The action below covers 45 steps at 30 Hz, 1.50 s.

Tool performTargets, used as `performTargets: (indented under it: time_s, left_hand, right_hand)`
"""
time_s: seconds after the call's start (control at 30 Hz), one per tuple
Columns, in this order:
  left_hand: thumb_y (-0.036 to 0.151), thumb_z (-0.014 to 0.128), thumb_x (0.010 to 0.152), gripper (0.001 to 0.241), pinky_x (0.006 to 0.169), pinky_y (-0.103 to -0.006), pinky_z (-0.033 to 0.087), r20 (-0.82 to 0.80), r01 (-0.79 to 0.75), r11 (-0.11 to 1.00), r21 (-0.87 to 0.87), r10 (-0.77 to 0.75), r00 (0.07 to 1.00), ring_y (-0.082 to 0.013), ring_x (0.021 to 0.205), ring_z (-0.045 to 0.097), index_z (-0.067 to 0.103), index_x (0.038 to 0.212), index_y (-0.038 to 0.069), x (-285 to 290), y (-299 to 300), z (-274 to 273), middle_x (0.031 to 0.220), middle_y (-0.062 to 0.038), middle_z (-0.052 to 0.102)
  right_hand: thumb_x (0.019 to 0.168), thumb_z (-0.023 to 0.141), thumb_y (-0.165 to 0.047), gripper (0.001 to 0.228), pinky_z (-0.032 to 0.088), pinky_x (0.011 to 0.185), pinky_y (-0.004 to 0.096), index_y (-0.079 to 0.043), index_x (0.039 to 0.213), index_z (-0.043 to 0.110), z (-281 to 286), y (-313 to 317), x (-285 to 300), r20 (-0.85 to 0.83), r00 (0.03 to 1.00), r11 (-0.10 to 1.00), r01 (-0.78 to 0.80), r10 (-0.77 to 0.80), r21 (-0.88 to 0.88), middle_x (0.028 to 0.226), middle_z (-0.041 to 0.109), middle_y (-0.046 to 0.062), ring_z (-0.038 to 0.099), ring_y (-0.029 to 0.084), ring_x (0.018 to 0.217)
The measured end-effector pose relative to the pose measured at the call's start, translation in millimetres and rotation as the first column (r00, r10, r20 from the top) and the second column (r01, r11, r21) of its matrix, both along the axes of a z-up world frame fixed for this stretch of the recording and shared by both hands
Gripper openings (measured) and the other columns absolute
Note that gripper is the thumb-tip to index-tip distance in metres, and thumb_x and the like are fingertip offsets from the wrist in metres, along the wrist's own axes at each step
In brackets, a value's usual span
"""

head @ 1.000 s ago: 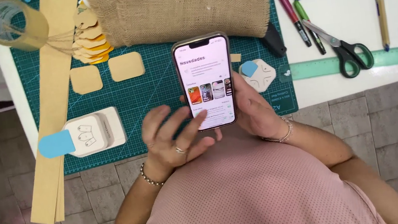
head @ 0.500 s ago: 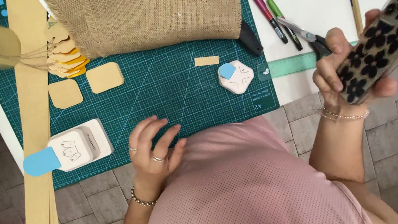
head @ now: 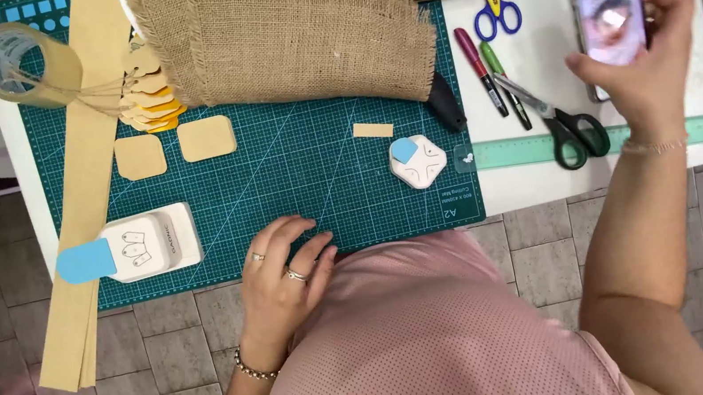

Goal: Measuring and marking a piece of white paper on a craft table using a ruler and pen.

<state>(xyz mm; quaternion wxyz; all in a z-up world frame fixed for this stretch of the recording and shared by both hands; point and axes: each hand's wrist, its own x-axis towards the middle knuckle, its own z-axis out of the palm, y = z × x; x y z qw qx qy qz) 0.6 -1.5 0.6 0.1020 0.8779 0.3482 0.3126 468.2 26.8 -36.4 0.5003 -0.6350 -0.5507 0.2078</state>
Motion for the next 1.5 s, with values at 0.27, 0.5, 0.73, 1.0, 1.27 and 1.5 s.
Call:
performTargets:
  time_s: [0.27, 0.5, 0.73, 1.0, 1.27, 1.5]
  left_hand:
    - [0.014, 0.068, 0.096, 0.012, 0.087, -0.0422, 0.056, -0.025, -0.033, 0.999, -0.034, 0.032, 0.999, -0.0315, 0.103, 0.063, 0.065, 0.105, 0.007, 10.6, -7.4, 3.2, 0.111, -0.013, 0.06]
    - [0.017, 0.067, 0.095, 0.014, 0.089, -0.043, 0.055, -0.099, -0.061, 0.994, -0.091, 0.052, 0.994, -0.0326, 0.109, 0.061, 0.066, 0.105, 0.007, 16.5, -11.6, -0.8, 0.115, -0.011, 0.06]
    - [0.017, 0.065, 0.097, 0.017, 0.093, -0.0454, 0.052, -0.08, -0.03, 0.991, -0.133, 0.02, 0.997, -0.034, 0.113, 0.06, 0.063, 0.108, 0.005, 22.3, -4.7, -6.4, 0.117, -0.014, 0.06]
    - [0.016, 0.065, 0.098, 0.015, 0.094, -0.0467, 0.052, -0.037, -0.027, 0.993, -0.115, 0.023, 0.999, -0.035, 0.114, 0.058, 0.066, 0.106, 0.004, 30.5, 2.9, -14.6, 0.118, -0.015, 0.06]
    - [0.018, 0.068, 0.093, 0.019, 0.099, -0.0463, 0.048, -0.113, -0.036, 0.986, -0.166, 0.017, 0.993, -0.0323, 0.119, 0.055, 0.07, 0.106, 0.004, 37.5, 21.1, -21.0, 0.12, -0.013, 0.061]
    - [0.027, 0.079, 0.089, 0.061, 0.116, -0.0536, 0.041, -0.179, -0.072, 0.997, -0.027, 0.066, 0.982, -0.0392, 0.143, 0.036, 0.049, 0.14, 0.009, 41.6, 91.4, -31.4, 0.15, -0.019, 0.039]
  right_hand:
    - [0.077, 0.092, -0.005, 0.071, 0.057, 0.088, 0.037, 0.001, 0.122, 0.038, -30.6, 49.8, 32.4, 0.163, 0.984, 0.958, 0.11, -0.068, -0.266, 0.127, 0.057, 0.025, 0.064, 0.031, 0.113]
    - [0.074, 0.093, -0.025, 0.082, 0.047, 0.099, 0.039, 0.006, 0.129, 0.042, -47.4, 68.4, 31.4, 0.303, 0.949, 0.908, 0.197, -0.083, -0.369, 0.126, 0.043, 0.017, 0.05, 0.032, 0.118]
    - [0.082, 0.092, -0.025, 0.075, 0.042, 0.105, 0.041, 0.01, 0.124, 0.041, -47.9, 73.6, 25.7, 0.38, 0.925, 0.941, 0.129, -0.001, -0.312, 0.121, 0.033, 0.018, 0.042, 0.033, 0.116]
    - [0.084, 0.095, -0.046, 0.09, 0.039, 0.093, 0.052, 0.016, 0.132, 0.052, -38.0, 77.4, 25.1, 0.716, 0.693, 0.964, 0.128, 0.083, -0.235, 0.122, 0.044, 0.028, 0.042, 0.044, 0.111]
    - [0.064, 0.093, -0.035, 0.101, 0.039, 0.101, 0.058, 0.014, 0.143, 0.055, 3.9, 158.2, -31.7, 0.798, 0.514, 0.925, -0.354, 0.316, -0.139, 0.141, 0.049, 0.033, 0.044, 0.047, 0.128]
    - [0.057, 0.093, -0.038, 0.096, 0.047, 0.088, 0.055, -0.006, 0.138, 0.052, 30.6, 217.0, -84.5, 0.617, 0.421, 0.711, -0.102, 0.665, -0.696, 0.122, 0.067, 0.021, 0.065, 0.041, 0.107]
